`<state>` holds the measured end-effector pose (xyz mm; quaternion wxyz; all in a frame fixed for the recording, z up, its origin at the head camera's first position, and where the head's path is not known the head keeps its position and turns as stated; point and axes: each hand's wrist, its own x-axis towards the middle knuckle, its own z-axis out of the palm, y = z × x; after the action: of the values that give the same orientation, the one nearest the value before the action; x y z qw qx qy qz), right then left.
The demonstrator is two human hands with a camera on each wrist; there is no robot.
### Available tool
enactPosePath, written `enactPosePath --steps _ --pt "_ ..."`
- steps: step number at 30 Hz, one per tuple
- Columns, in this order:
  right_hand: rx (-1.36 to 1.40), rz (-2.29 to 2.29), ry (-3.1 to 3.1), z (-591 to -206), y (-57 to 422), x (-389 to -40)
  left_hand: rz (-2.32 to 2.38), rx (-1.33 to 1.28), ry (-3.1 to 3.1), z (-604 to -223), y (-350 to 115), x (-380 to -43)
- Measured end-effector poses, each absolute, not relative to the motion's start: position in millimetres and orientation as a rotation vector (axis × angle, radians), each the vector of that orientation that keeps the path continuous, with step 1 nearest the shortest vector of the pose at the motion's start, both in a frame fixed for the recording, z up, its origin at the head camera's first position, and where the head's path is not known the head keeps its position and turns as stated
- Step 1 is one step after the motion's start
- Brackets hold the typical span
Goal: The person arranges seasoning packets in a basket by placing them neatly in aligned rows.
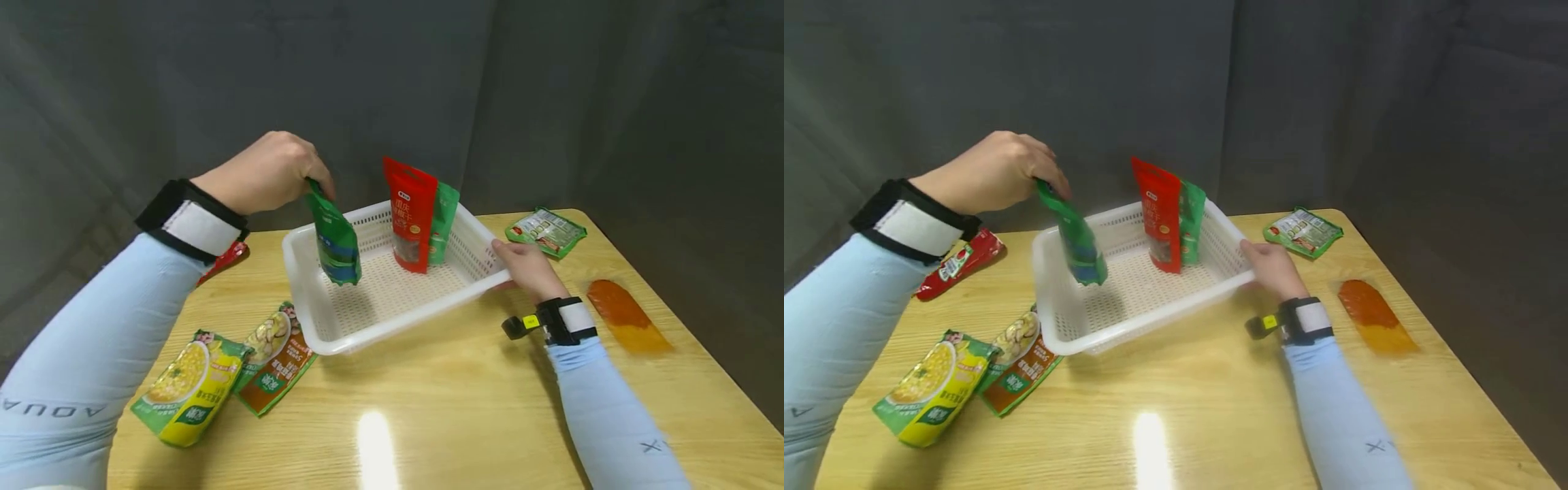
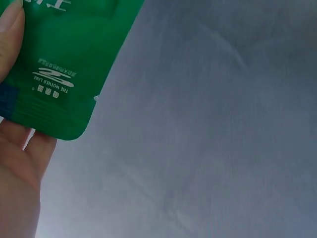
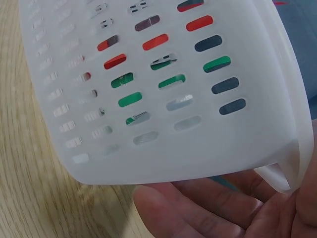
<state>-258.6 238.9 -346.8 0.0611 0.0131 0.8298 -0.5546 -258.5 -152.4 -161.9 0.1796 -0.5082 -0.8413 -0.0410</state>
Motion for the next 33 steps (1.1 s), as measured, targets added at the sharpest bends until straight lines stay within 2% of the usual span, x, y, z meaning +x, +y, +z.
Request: enactPosePath --steps 11,33 --pt "0.088 -1.649 2.521 -346 243 -250 -0.083 -1.527 -2.418 -199 -111 -295" --pt "0.123 -1.590 2.536 -350 236 -241 -0.088 -1.576 -2.403 -243 -94 -322"
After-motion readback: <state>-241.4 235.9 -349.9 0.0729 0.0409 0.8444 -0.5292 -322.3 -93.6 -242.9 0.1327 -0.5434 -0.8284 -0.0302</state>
